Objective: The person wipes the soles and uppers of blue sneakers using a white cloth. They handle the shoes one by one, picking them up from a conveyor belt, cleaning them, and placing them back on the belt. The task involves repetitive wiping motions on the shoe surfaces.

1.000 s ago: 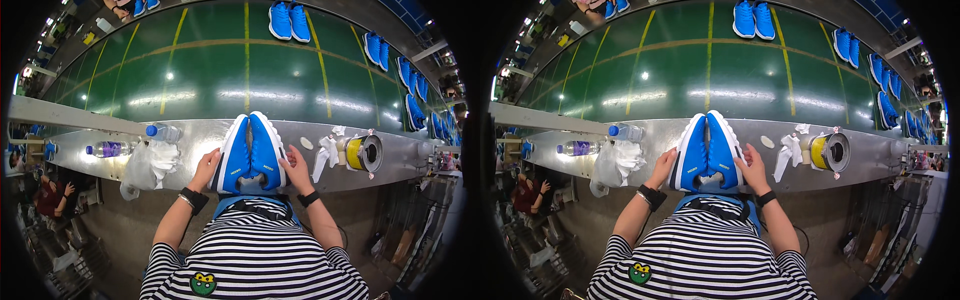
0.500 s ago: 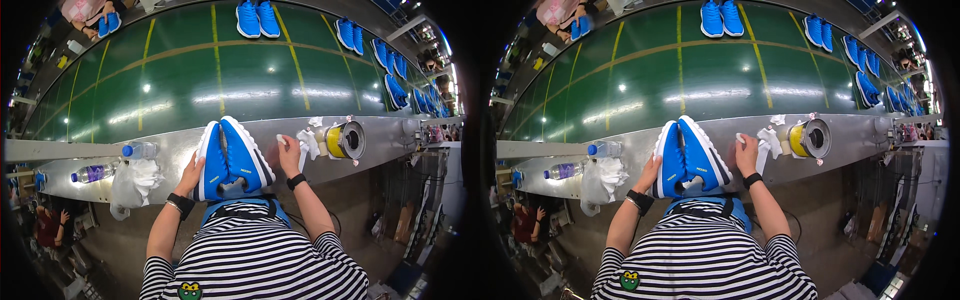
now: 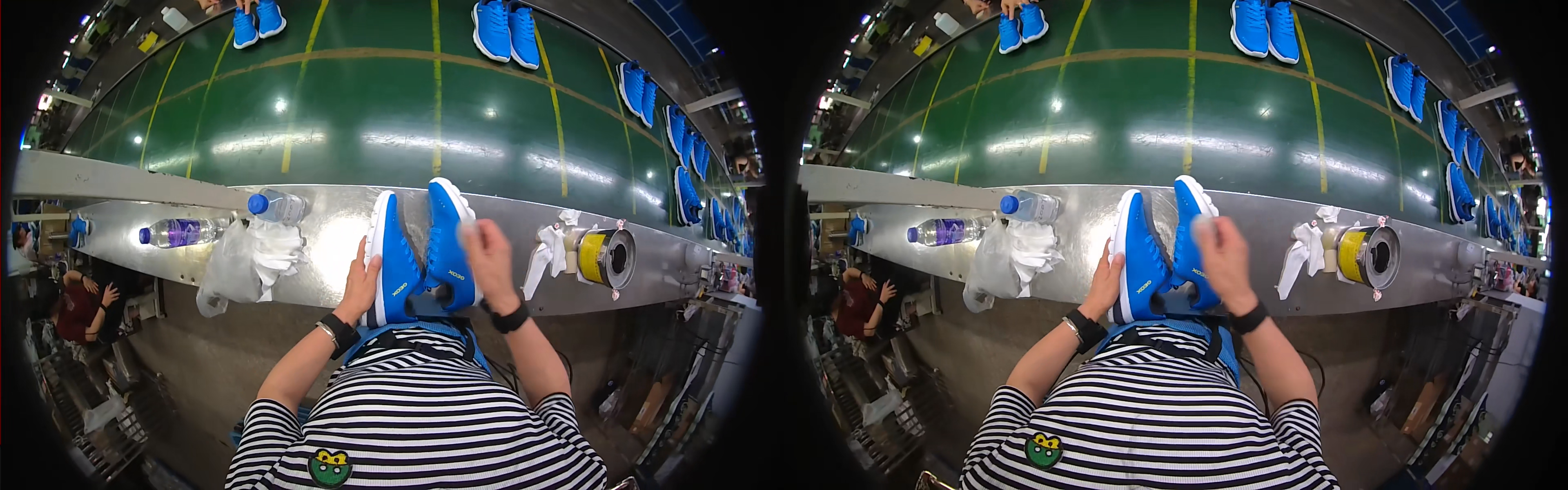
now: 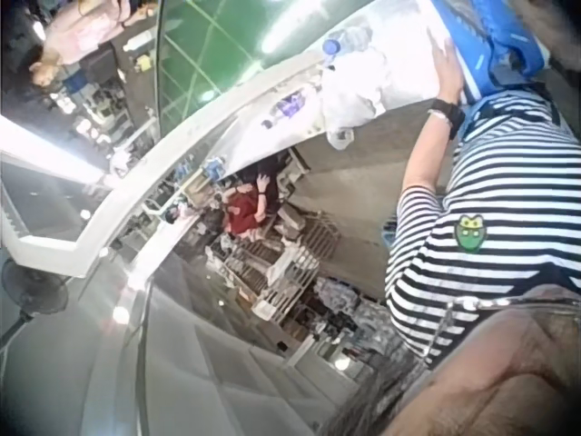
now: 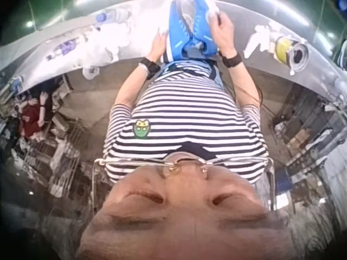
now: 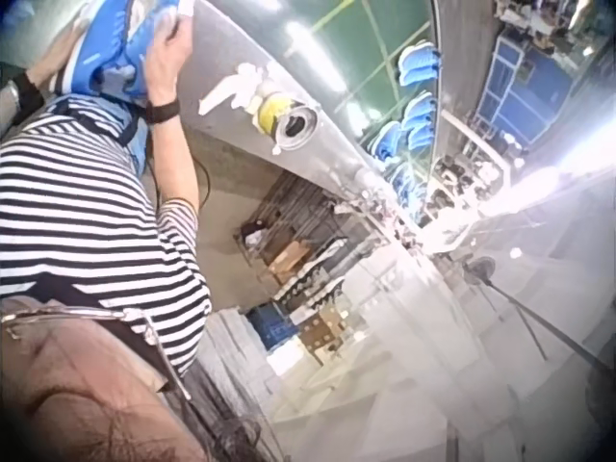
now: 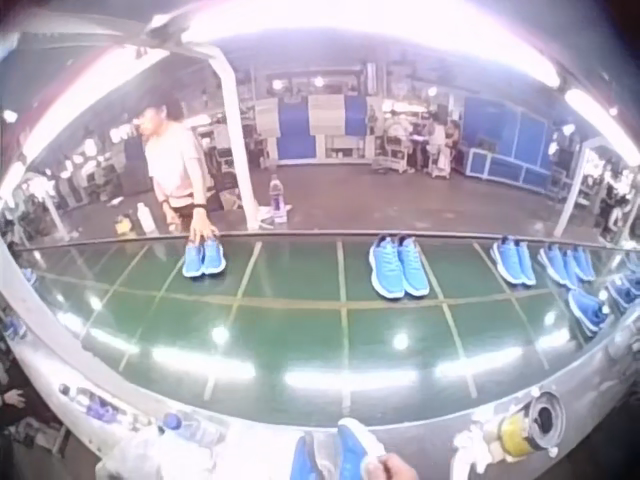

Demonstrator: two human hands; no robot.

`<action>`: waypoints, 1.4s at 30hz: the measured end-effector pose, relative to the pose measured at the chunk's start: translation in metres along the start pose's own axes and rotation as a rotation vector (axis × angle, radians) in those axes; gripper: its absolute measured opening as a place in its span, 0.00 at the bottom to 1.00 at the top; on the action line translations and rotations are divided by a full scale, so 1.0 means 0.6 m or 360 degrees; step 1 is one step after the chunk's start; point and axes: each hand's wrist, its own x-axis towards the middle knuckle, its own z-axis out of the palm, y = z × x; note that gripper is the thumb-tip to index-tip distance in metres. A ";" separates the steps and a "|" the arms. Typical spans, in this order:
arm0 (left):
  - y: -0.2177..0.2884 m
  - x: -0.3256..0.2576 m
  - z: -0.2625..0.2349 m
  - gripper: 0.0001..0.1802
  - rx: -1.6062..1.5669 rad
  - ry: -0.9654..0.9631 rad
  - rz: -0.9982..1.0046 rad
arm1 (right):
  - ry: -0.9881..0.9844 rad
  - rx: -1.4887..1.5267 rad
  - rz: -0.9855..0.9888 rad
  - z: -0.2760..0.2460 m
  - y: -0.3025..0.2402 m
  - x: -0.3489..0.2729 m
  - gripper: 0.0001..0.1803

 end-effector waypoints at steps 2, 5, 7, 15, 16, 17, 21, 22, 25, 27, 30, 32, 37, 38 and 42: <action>-0.003 0.003 0.003 0.34 0.0082 -0.0019 0.0014 | -0.0223 -0.0095 -0.0085 0.072 0.012 -0.006 0.11; -0.044 0.012 0.006 0.33 0.0121 -0.0044 0.0025 | -0.0218 -0.0229 0.0039 0.149 0.029 0.001 0.12; -0.050 0.016 0.009 0.33 0.0079 -0.0070 0.0059 | -0.0132 -0.0398 -0.0032 0.171 0.041 0.018 0.13; -0.023 0.005 0.005 0.35 0.0273 -0.0080 0.0043 | 0.0009 -0.0382 -0.0010 0.191 0.049 0.021 0.11; -0.019 0.006 0.004 0.35 0.0275 -0.0082 0.0045 | 0.0021 -0.0399 0.0006 0.192 0.050 0.027 0.11; -0.017 0.006 0.003 0.35 0.0277 -0.0085 0.0047 | 0.0034 -0.0416 0.0022 0.194 0.050 0.031 0.11; -0.026 0.004 0.003 0.35 0.0304 -0.0079 0.0047 | -0.0067 -0.0452 -0.0032 0.192 0.042 0.029 0.10; -0.027 0.005 0.004 0.35 0.0307 -0.0078 0.0056 | -0.0156 -0.0471 -0.0062 0.182 0.039 0.025 0.11; -0.029 0.004 0.004 0.35 0.0325 -0.0079 0.0063 | -0.0241 -0.0475 -0.0098 0.179 0.042 0.010 0.11; -0.028 0.006 0.004 0.35 0.0327 -0.0079 0.0060 | -0.0210 -0.0478 -0.0078 0.181 0.044 0.012 0.10; -0.025 0.005 0.006 0.35 0.0321 -0.0080 0.0044 | -0.0117 -0.0483 -0.0043 0.192 0.043 0.019 0.11; -0.027 0.006 0.008 0.35 0.0332 -0.0074 0.0043 | -0.0039 -0.0458 -0.0095 0.196 0.046 0.029 0.11; -0.029 0.008 0.011 0.35 0.0277 -0.0040 0.0054 | -0.0067 -0.0463 -0.0118 0.195 0.050 0.033 0.11; -0.030 0.008 0.010 0.34 0.0271 -0.0033 0.0073 | -0.0096 -0.0467 -0.0131 0.191 0.051 0.032 0.11; -0.036 0.012 0.014 0.34 0.0236 -0.0047 0.0031 | -0.1121 -0.0660 -0.0247 0.126 0.054 -0.015 0.12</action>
